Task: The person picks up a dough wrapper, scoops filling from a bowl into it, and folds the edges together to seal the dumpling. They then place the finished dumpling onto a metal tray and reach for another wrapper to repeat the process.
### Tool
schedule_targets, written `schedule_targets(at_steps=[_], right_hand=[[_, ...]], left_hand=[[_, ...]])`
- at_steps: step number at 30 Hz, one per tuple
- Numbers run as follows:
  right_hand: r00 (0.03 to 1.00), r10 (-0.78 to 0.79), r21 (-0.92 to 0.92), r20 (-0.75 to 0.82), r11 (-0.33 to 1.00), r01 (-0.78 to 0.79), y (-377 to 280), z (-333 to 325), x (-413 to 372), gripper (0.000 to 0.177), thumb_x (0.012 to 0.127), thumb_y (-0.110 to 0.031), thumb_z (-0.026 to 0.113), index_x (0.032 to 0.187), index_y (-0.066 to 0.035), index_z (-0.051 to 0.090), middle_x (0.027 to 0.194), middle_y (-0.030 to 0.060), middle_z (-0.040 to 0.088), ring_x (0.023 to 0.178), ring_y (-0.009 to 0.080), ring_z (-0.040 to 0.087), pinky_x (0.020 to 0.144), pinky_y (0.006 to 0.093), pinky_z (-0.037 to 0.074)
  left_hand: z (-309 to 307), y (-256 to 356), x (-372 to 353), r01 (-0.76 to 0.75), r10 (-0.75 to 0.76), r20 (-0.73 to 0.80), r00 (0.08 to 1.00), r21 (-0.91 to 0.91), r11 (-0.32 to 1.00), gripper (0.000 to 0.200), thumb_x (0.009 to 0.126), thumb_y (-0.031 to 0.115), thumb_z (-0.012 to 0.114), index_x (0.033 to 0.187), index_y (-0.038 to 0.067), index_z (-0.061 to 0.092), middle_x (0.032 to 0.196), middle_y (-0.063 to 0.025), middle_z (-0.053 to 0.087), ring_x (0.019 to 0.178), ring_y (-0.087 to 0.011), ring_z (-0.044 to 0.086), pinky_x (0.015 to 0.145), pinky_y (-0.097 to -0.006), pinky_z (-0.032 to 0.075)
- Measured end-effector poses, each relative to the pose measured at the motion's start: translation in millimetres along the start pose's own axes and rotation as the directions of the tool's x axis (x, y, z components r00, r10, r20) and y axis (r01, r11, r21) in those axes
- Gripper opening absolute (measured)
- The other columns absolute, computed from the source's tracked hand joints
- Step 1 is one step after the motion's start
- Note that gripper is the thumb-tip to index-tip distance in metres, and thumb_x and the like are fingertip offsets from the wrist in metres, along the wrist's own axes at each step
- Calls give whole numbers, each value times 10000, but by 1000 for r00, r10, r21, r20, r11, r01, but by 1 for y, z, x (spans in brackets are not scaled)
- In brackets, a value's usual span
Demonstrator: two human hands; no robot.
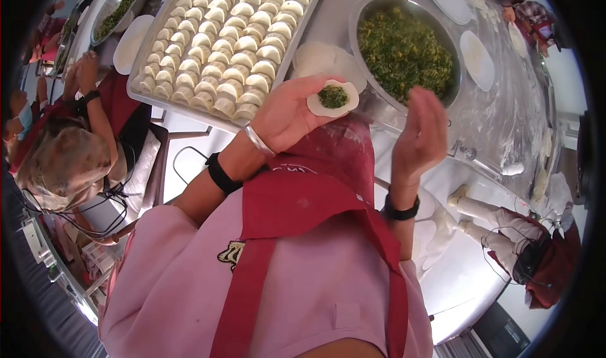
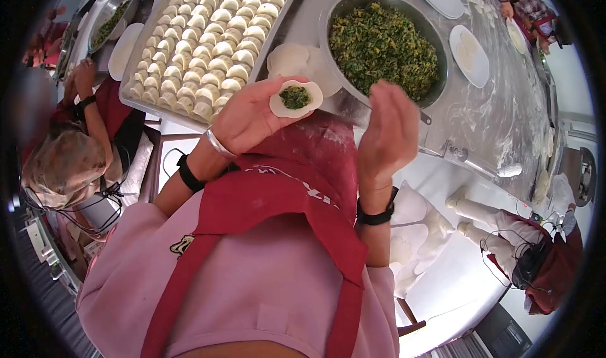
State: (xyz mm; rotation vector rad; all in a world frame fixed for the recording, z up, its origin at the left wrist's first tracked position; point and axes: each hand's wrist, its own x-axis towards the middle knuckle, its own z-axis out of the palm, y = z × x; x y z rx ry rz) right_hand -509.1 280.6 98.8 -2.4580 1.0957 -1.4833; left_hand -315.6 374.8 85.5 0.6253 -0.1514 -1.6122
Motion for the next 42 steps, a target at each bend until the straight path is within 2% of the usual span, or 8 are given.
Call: schedule_targets(at_steps=[3,6,9,12,16,23,32,42], right_hand=[[984,-85,-105,154,989,102,28,9,35,97,817,-46,694,912,-36,712,944,109,703,924,286,659,811,379,525],[854,366,-426,370,884,-194,34,16,40,138,809,-60,698,945,-43,718,990,114,707,961,302,658,817,380,524],[795,451,-628,405,769,-117,34,23,48,98,802,-122,724,875,-60,706,922,97,697,903,305,652,754,396,514],[963,-148,-354,225,908,222,50,27,42,90,827,-148,718,859,-65,700,879,95,689,864,307,648,746,401,511],[699,539,-546,470,800,-250,30,7,58,239,794,-96,726,1031,-67,711,1131,118,680,1017,321,643,885,373,515],[963,-3,292,271,953,-79,0,-7,34,355,699,24,772,1039,-68,723,1249,130,642,1220,338,573,1007,417,468],[959,-163,355,231,932,74,-7,1,25,246,704,-3,771,939,-47,713,1195,145,671,1194,378,580,974,440,484],[990,-6,391,138,919,-48,-11,14,23,153,785,33,718,924,-15,676,1146,157,686,1171,359,604,950,415,500]], left_hand=[[11,2,6,-21,21,22,1000,7,1000,401,1025,173,460,1312,-108,468,1314,-180,551,1234,-281,554,1095,-437,443],[21,7,8,-37,37,11,999,10,999,386,1016,159,474,1303,-99,481,1314,-171,554,1232,-278,556,1097,-437,441],[20,10,12,-57,58,45,997,-10,998,365,1010,147,482,1285,-93,505,1302,-158,568,1221,-269,566,1088,-429,453],[28,15,13,-69,69,-5,998,25,997,348,1003,137,498,1264,-91,527,1283,-145,585,1206,-259,578,1069,-417,473],[31,17,19,-84,83,7,996,47,995,348,1001,141,522,1261,-89,532,1269,-150,593,1161,-250,609,1027,-393,513],[39,10,32,-81,80,38,996,20,996,336,1005,124,523,1277,-74,535,1207,-136,624,1118,-232,628,998,-395,532],[44,4,33,-22,20,38,999,55,998,294,1010,121,516,1259,-20,584,1176,-96,638,1042,-182,644,935,-378,549],[49,-4,28,-65,59,37,998,190,980,292,1019,109,490,1246,-51,582,1209,-124,614,1100,-207,620,993,-405,531]])
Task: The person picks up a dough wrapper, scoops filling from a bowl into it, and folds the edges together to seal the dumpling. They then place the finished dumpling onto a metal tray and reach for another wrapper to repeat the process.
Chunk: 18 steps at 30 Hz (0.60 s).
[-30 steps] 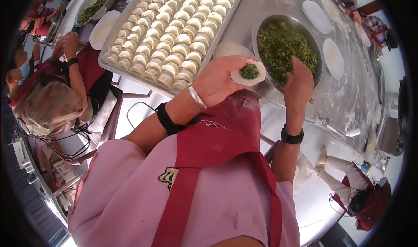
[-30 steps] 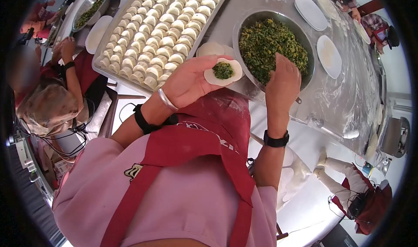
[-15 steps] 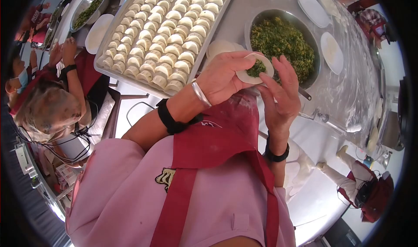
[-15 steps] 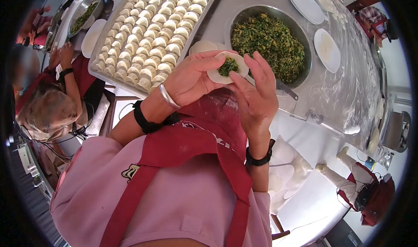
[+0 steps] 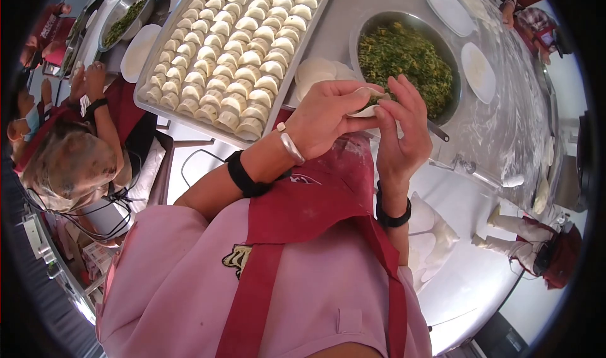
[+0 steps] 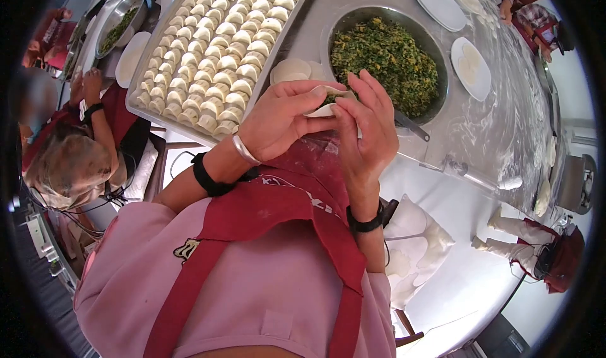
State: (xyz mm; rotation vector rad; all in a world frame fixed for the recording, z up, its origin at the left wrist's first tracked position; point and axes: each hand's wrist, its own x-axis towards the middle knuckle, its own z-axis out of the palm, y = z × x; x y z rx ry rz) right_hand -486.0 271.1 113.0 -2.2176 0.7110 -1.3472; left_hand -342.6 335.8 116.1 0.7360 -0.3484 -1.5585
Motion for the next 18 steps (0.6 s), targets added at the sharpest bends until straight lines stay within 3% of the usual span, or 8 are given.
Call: schedule_targets(at_steps=[4,7,10,13,16,18], right_hand=[[995,91,3,-38,996,-91,-2,2,0,138,802,28,712,931,-13,684,1141,154,690,1170,348,608,949,404,501],[982,175,51,-73,984,-172,-3,3,1,126,809,16,718,928,-13,691,1138,152,693,1164,333,617,954,398,499],[965,240,107,-102,967,-229,-4,5,3,119,811,10,724,925,-13,696,1134,152,696,1156,315,625,959,392,497],[949,293,188,-113,944,-269,-3,7,5,118,813,12,723,926,-8,696,1130,152,698,1151,298,630,963,381,493],[932,349,248,-101,916,-316,-5,6,9,129,815,26,712,940,0,696,1133,149,699,1151,283,630,968,366,487],[920,384,282,-79,894,-349,-6,4,13,155,813,35,707,964,3,700,1144,148,695,1151,271,629,975,357,481]], left_hand=[[7,5,-4,-27,25,14,1000,87,996,308,1028,106,463,1257,-71,566,1235,-134,599,1129,-214,609,1023,-424,518],[14,7,-8,-92,81,64,995,182,979,324,1011,104,511,1280,-70,561,1218,-108,614,1100,-153,600,982,-347,519],[13,14,-7,-166,134,101,986,693,702,349,977,102,588,1291,-52,575,1175,-76,637,1032,-92,587,904,-257,506],[11,12,-4,-190,188,92,978,765,615,373,942,96,646,1290,-29,593,1137,-56,654,963,-57,574,824,-202,488],[7,5,6,-359,320,193,927,695,623,352,953,93,628,1284,-23,599,1146,-61,655,958,-79,599,823,-210,508],[9,6,8,-376,340,192,920,676,634,347,957,84,617,1282,-35,594,1159,-77,653,990,-102,612,855,-231,525]])
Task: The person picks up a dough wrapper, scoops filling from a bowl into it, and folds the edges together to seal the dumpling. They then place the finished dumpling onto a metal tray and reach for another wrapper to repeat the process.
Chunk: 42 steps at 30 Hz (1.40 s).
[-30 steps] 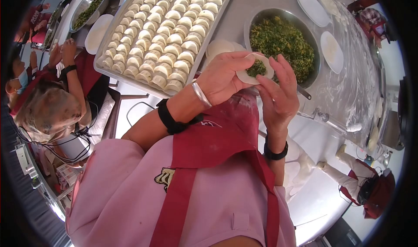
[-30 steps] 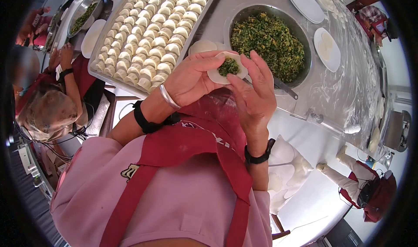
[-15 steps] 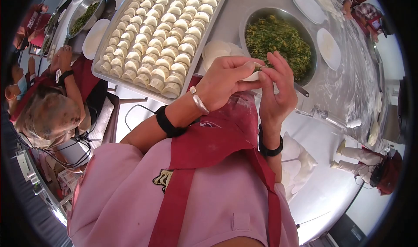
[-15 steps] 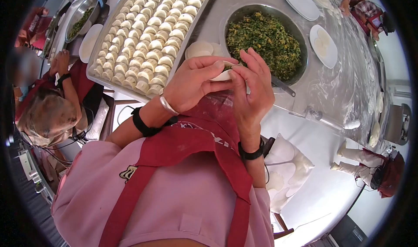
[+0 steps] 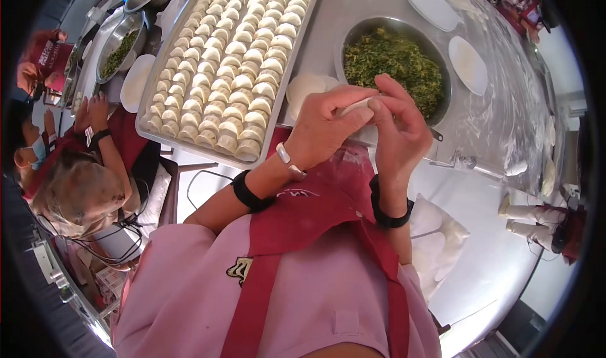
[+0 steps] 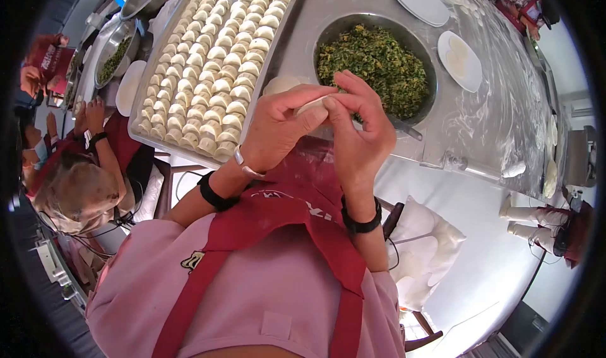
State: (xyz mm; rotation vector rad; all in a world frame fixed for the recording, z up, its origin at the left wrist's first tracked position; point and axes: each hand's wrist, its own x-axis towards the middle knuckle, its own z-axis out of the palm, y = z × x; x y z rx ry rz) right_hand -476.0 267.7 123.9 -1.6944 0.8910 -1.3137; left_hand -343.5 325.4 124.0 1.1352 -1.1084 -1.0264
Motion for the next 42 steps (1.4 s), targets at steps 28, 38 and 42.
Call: schedule_targets(at_steps=[28,38,42], right_hand=[[964,263,439,-35,871,-221,3,-6,15,314,843,36,700,1148,83,641,1349,250,552,1249,255,548,1033,346,439],[943,311,321,-117,911,-261,1,1,1,276,845,-8,724,1113,50,689,1316,215,597,1168,231,606,990,326,468],[969,187,111,-164,979,-171,2,2,-1,191,845,-16,727,1030,29,716,1237,187,656,1113,227,635,937,315,495]], left_hand=[[20,-6,16,-69,20,-137,990,-368,927,324,985,102,582,1253,-81,582,1182,-157,649,1075,-200,639,956,-350,556],[29,-5,14,-69,-40,-255,966,-405,912,263,963,26,583,1211,-49,626,1170,-105,651,1036,-148,637,910,-279,546],[30,-5,11,-55,-52,-244,968,-410,911,257,956,14,584,1201,-45,633,1161,-99,657,1015,-138,639,895,-268,545]])
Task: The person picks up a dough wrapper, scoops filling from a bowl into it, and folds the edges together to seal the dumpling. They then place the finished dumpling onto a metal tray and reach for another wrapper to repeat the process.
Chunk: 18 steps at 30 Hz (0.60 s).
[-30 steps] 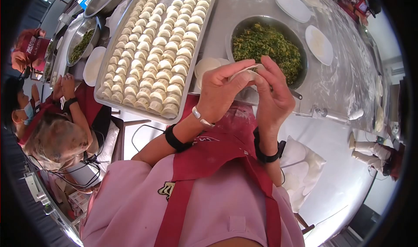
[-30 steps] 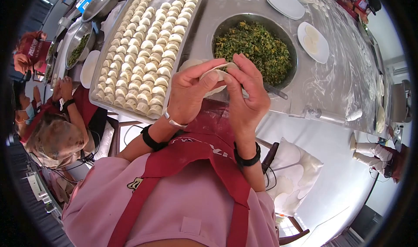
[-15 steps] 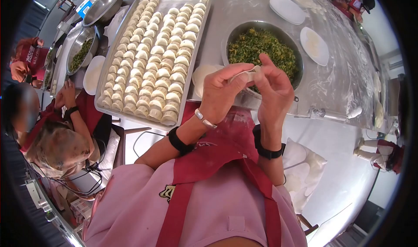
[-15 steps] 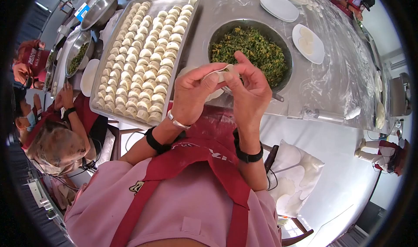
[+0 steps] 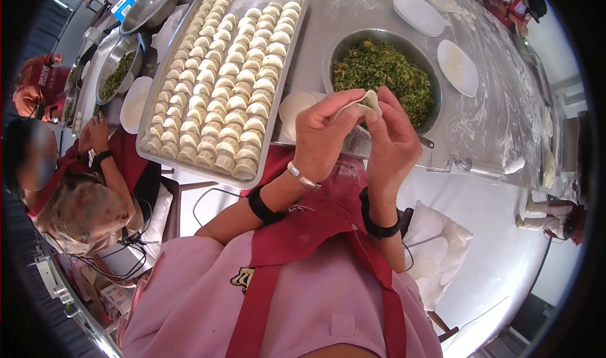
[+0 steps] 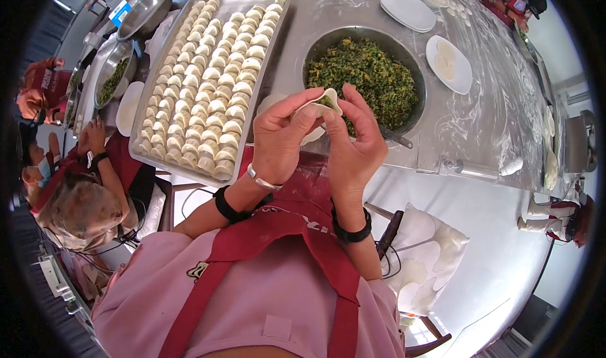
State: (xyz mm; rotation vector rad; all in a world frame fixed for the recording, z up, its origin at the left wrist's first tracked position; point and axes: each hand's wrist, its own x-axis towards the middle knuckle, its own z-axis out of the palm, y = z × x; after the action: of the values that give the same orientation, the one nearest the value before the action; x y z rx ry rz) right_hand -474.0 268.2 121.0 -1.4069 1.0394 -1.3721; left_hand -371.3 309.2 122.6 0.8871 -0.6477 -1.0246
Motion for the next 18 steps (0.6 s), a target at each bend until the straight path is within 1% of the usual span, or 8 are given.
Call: schedule_targets(at_steps=[1,3,4,6,10,12,15,18], right_hand=[[1000,-14,-13,-9,1000,14,0,1,0,174,845,-13,726,1014,28,716,1228,183,661,1104,228,639,933,315,497],[999,-41,-39,-27,998,40,-2,1,-1,142,845,-8,722,982,26,715,1211,176,670,1087,230,646,923,317,501],[998,-68,-45,-9,997,68,-2,1,-1,133,844,-4,720,974,28,713,1206,176,672,1082,230,648,924,321,502],[993,-119,-55,24,991,121,-2,-3,1,117,844,5,714,957,33,709,1196,175,676,1072,228,651,924,329,504],[990,-121,-33,71,992,124,2,-8,2,163,837,10,716,999,30,711,1218,183,662,1135,240,625,964,340,486],[987,-118,-49,111,991,124,7,-12,3,214,835,5,722,1048,29,707,1249,192,644,1180,250,602,990,342,471],[982,16,-89,187,996,1,-7,-19,6,279,845,0,720,1121,23,691,1299,202,612,1238,262,565,1024,353,449],[970,133,216,203,960,-176,-1,-13,6,326,846,-5,721,1168,21,675,1331,196,593,1249,271,558,1031,368,445]], left_hand=[[0,0,0,4,-4,4,1000,0,1000,256,954,11,583,1199,-45,635,1159,-98,658,1013,-137,640,894,-268,546],[-2,-3,-1,-30,28,36,999,56,998,279,973,57,581,1230,-46,616,1168,-110,657,1035,-151,642,927,-295,548],[-3,-4,-1,-48,44,53,998,84,995,293,983,81,580,1246,-46,606,1173,-116,657,1047,-158,644,944,-308,549],[-4,-5,-2,-51,45,68,997,87,995,288,981,75,580,1242,-44,610,1172,-114,658,1047,-156,642,941,-304,549],[-7,-6,-3,-61,47,89,995,161,985,284,980,76,581,1236,-42,612,1167,-111,659,1047,-154,641,937,-299,548],[-9,-3,-3,-31,20,80,997,134,991,284,979,75,580,1236,-43,612,1165,-112,658,1046,-153,641,937,-300,548],[-12,-2,-3,-22,11,94,996,120,993,282,980,69,573,1236,-45,610,1161,-111,658,1045,-149,641,935,-300,548],[-13,-6,-3,-57,39,109,993,166,984,283,981,61,567,1239,-47,607,1149,-111,663,1040,-148,644,926,-299,552]])
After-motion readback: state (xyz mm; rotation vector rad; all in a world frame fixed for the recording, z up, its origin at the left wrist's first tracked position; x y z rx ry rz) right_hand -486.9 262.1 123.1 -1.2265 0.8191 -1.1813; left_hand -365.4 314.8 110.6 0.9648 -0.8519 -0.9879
